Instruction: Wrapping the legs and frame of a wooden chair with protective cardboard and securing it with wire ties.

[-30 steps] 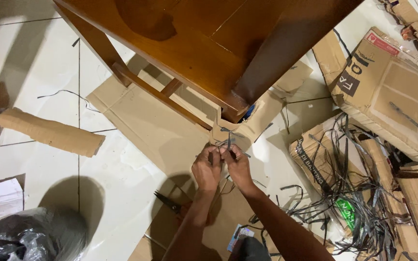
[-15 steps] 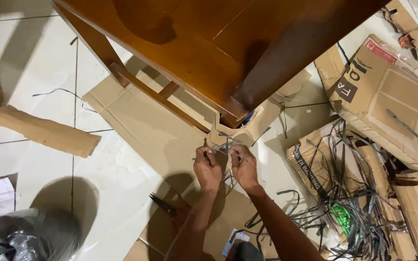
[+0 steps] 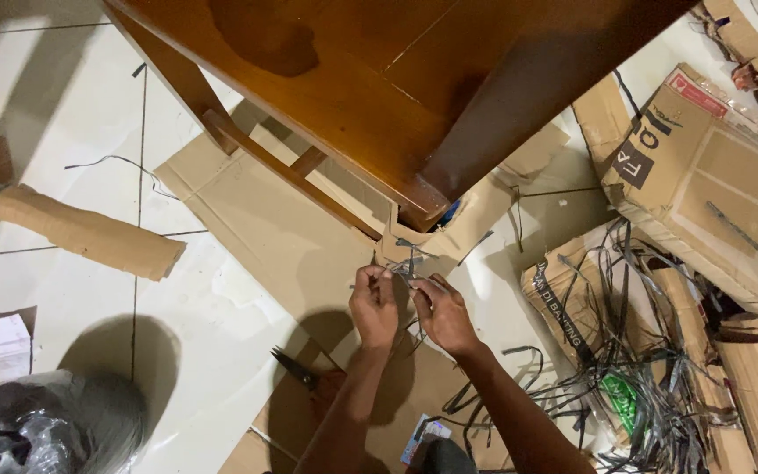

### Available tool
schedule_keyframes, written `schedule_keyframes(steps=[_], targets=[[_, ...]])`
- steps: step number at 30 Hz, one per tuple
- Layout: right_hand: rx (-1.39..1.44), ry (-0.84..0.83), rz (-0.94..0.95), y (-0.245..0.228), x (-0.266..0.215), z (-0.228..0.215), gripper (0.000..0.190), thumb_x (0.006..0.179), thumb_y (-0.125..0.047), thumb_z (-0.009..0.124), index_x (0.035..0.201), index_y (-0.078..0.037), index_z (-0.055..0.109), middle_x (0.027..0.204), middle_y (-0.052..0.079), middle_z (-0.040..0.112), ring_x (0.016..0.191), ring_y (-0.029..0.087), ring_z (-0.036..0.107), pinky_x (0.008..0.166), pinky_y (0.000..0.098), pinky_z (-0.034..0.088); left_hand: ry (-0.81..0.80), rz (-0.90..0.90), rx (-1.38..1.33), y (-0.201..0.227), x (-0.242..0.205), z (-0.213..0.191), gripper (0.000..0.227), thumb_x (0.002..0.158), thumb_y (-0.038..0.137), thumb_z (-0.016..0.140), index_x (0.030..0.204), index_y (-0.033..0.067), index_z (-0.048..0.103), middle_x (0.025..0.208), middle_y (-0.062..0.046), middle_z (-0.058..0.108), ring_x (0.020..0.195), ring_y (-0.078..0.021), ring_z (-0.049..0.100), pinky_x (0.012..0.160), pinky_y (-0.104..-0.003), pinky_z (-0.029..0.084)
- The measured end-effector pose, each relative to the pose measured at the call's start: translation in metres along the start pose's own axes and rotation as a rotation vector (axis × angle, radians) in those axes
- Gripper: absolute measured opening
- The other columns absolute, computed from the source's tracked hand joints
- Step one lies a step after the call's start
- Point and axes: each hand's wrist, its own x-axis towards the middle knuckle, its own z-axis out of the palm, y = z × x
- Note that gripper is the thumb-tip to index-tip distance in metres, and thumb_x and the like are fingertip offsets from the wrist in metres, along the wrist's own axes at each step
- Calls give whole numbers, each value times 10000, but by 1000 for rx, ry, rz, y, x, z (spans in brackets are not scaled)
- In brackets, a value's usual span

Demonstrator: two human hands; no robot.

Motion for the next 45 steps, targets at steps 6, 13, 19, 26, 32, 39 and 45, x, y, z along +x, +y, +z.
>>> schedule_keyframes(steps=[6,13,19,26,32,39,45], targets=[[83,-57,-62,5,-3,2,180,954,-38,570,1092,28,664,749,248,648,620,407,676,527,493,522,-2,61,82,5,3,1,32,998,152,634,989,122,636,769,-177,707,716,-374,734,647,-426,585],[-174,-133,-51,-20,4,-6,145,939,-83,548,1030,-85,661,693,131,678,611,332,699,541,430,555,84,45,100,1,1,9,41,976,180,634,958,146,648,728,-185,662,673,-404,667,650,-459,536],[-127,-172,-30,-4,-13,2,112,953,-95,506,950,-112,617,625,125,625,561,294,675,525,372,544,131,15,58,-11,0,17,64,984,192,618,931,169,646,703,-138,667,669,-359,682,650,-419,545],[28,-204,129,14,-19,9,170,957,-101,532,1111,-145,588,732,183,708,699,381,723,655,489,576,63,-41,30,2,1,6,45,960,168,640,926,143,657,704,-145,683,674,-315,703,680,-406,559],[-17,-76,286,-2,-20,-4,215,982,-143,548,1123,-94,702,827,254,737,797,443,736,710,517,582,-98,-20,30,11,12,-12,109,998,179,649,964,76,647,788,-205,681,735,-351,723,731,-409,583],[133,64,341,-57,3,-14,347,1001,-191,551,1306,-50,638,970,268,730,839,395,728,696,481,600,-138,77,48,37,31,-38,115,1035,185,625,1012,74,641,883,-216,709,863,-441,747,767,-543,577],[165,356,-29,-102,34,-15,382,1059,-145,464,1393,35,416,1280,273,499,1198,504,564,998,591,521,-58,329,219,62,73,-56,179,971,89,624,1147,58,619,1037,-247,681,1021,-478,658,902,-577,518]])
